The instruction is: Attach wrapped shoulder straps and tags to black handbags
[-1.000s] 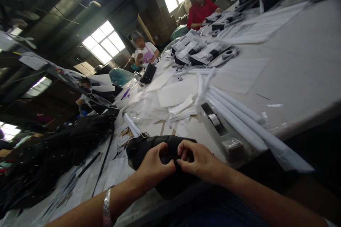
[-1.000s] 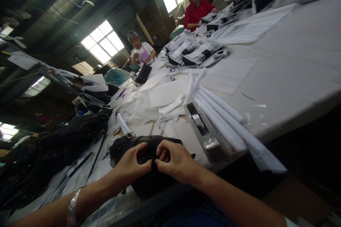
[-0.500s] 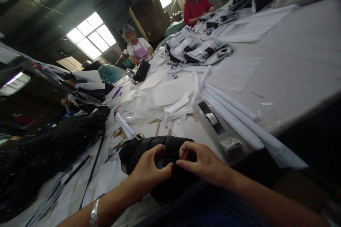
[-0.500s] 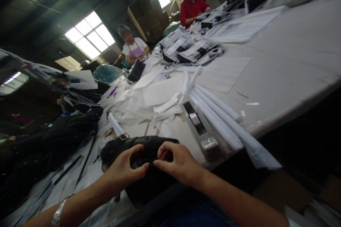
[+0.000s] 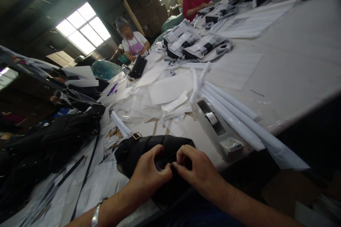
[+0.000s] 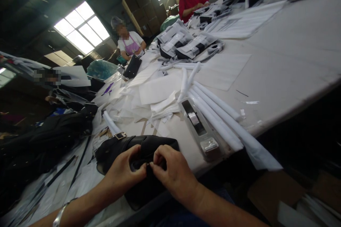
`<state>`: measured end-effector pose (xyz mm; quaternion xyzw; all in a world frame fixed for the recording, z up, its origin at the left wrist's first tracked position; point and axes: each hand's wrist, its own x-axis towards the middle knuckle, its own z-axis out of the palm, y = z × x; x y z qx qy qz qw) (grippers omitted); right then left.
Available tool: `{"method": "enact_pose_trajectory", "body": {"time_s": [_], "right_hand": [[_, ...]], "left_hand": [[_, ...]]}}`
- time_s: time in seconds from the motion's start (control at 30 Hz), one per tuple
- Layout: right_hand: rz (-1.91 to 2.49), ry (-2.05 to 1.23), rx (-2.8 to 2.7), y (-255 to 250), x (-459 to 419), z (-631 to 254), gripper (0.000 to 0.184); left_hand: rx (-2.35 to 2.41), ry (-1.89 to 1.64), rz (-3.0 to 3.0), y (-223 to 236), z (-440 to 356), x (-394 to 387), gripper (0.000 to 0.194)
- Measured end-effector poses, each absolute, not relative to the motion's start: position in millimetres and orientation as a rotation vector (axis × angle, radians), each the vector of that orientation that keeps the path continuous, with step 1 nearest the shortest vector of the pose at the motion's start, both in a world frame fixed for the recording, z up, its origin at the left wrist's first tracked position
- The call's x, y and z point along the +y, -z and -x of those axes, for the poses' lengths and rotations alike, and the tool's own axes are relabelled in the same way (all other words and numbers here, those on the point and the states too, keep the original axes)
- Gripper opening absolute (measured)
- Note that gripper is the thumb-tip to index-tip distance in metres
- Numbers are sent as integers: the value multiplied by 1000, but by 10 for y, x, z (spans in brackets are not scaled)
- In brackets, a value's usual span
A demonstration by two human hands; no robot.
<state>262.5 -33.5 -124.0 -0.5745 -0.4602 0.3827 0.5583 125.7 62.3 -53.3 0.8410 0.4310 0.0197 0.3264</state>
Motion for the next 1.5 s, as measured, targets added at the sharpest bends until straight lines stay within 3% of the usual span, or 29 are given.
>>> {"method": "enact_pose_trajectory", "body": {"time_s": [0.33,0.4,0.6,0.73,0.9,1.07,1.27,1.4,1.5], "right_hand": [[1461,-875,-1198,1150,-379,-2943,9],[1498,-718,-1273,1126,-412,-2958,3],[1217,-103,-1779,796,-310,-2673,29],[1103,-26,-2271,478,-48,-2203,40],[1300,-57,-2572,346,191,-1865,19],[1084,-242,-2404,336,236,-2103,35],[1126,-138,-2344,273,161,-2358,46],[1037,-40,-2301,-75,123,-1915,47],[1012,-100,-2222,-511,187,-1352,44]], "left_hand": [[804,120,-2011,19,-1175,924,41],[850,16,-1989,-79,-1014,934,42],[1148,-399,-1800,-217,-279,701,50],[1222,-483,-1345,161,219,251,54],[1173,-645,-586,1074,497,-279,64],[872,-1234,-89,1373,713,-188,42],[828,-1791,17,1047,1237,143,22],[727,-1920,-203,610,1203,177,13],[687,-1880,-677,241,934,133,21]]}}
